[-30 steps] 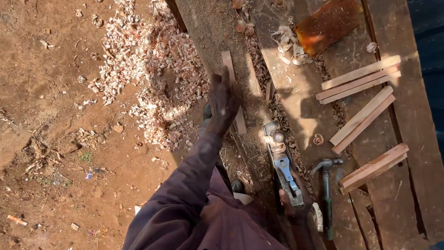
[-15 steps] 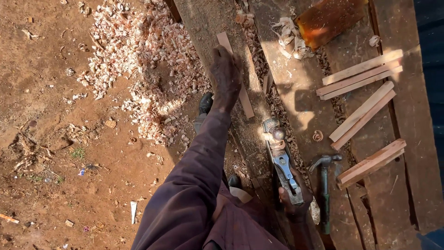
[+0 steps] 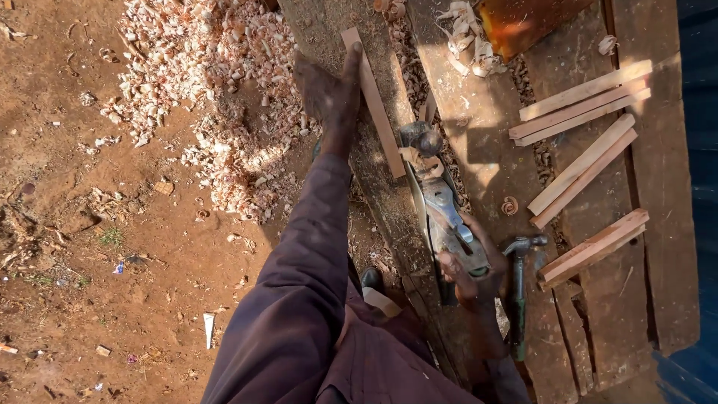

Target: The person is using a manual hand plane to smooth the surfaces of several thin wooden strips on a workbench.

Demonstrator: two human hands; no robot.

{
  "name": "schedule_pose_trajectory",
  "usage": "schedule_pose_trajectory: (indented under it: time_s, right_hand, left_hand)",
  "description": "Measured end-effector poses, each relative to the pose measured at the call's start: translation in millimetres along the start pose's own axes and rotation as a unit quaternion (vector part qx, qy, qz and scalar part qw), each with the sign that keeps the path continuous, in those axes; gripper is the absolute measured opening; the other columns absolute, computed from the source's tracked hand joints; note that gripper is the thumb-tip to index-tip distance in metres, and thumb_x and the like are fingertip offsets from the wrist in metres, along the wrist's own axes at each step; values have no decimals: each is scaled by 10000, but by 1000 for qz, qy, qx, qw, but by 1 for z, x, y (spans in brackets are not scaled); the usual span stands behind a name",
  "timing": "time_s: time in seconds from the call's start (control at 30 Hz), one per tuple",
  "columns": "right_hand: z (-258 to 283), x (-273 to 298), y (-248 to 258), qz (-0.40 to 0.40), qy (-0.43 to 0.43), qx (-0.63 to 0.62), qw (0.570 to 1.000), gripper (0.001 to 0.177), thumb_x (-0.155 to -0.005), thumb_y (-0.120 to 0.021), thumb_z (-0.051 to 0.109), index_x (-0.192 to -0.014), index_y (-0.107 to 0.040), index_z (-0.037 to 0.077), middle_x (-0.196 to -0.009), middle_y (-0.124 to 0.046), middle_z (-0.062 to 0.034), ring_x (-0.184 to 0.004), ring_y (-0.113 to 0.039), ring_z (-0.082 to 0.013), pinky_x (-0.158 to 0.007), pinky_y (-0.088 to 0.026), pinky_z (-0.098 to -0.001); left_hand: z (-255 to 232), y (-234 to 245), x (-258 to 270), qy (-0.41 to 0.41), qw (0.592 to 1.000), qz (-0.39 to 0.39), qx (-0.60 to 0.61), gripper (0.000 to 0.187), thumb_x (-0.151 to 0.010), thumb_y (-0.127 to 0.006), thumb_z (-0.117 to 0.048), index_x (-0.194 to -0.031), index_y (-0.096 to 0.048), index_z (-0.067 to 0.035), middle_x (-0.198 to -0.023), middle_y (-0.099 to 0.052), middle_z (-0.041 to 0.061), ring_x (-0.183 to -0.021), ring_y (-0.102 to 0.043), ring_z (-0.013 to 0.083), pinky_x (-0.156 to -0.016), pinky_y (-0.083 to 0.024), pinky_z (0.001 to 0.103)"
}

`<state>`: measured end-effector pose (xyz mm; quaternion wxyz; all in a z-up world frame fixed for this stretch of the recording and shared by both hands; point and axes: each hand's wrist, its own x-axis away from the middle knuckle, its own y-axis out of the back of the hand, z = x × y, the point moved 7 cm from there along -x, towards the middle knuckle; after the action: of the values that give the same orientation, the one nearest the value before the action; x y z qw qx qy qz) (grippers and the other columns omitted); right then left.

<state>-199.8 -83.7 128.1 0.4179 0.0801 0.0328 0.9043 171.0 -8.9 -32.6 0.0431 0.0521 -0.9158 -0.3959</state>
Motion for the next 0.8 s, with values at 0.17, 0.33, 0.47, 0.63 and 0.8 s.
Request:
schedule_pose_trajectory:
  time_s: [0.17, 0.33, 0.47, 0.63, 0.8]
  right_hand:
    - [-18, -48, -53, 58, 65, 12, 996, 573, -823, -810, 56, -1357, -617, -23, -1283, -701, -171, -1161, -704, -280, -998, -628, -384]
    - [-30, 2, -24, 50, 87, 132, 986, 513, -891, -724, 256, -1338, -636, 20, -1119, -715, -103, -956, -647, -196, -820, -551, -338]
    - [-43, 25, -7, 57, 97, 178, 978, 575, -900, -699, 333, -1372, -628, 13, -1169, -749, -115, -903, -721, -170, -706, -577, -304]
    - [-3, -153, -138, 89, 164, 176, 967, 486, -854, -691, 114, -1310, -614, -35, -1036, -716, -153, -863, -664, -232, -719, -611, -331]
    - [22, -302, -236, 56, 253, 71, 963, 578, -889, -752, 640, -1275, -684, 215, -1245, -746, -36, -1231, -665, -268, -1059, -542, -524]
  left_hand:
    - [2, -9, -7, 44, 987, 48, 145, 822, -672, -735, -784, -1030, -435, -108, -773, -409, -20, -648, -401, 116, -518, -398, 348]
    - [8, -21, -10, 54, 982, 55, 170, 1044, -711, -747, -740, -1285, -304, 11, -1220, -357, 175, -1103, -362, 301, -884, -371, 409]
    - [9, -22, -6, 65, 981, 57, 174, 1364, -681, -680, -805, -1557, -211, 129, -1455, -513, 333, -1350, -545, 436, -1063, -539, 458]
    - [-10, 9, -3, 93, 963, 78, 239, 862, -826, -428, -777, -1243, -215, -54, -1159, -316, 136, -1046, -360, 277, -832, -347, 430]
    - [-46, 54, -9, 42, 935, 62, 347, 484, -978, -415, -605, -938, -409, -122, -776, -395, 12, -693, -403, 160, -598, -369, 405]
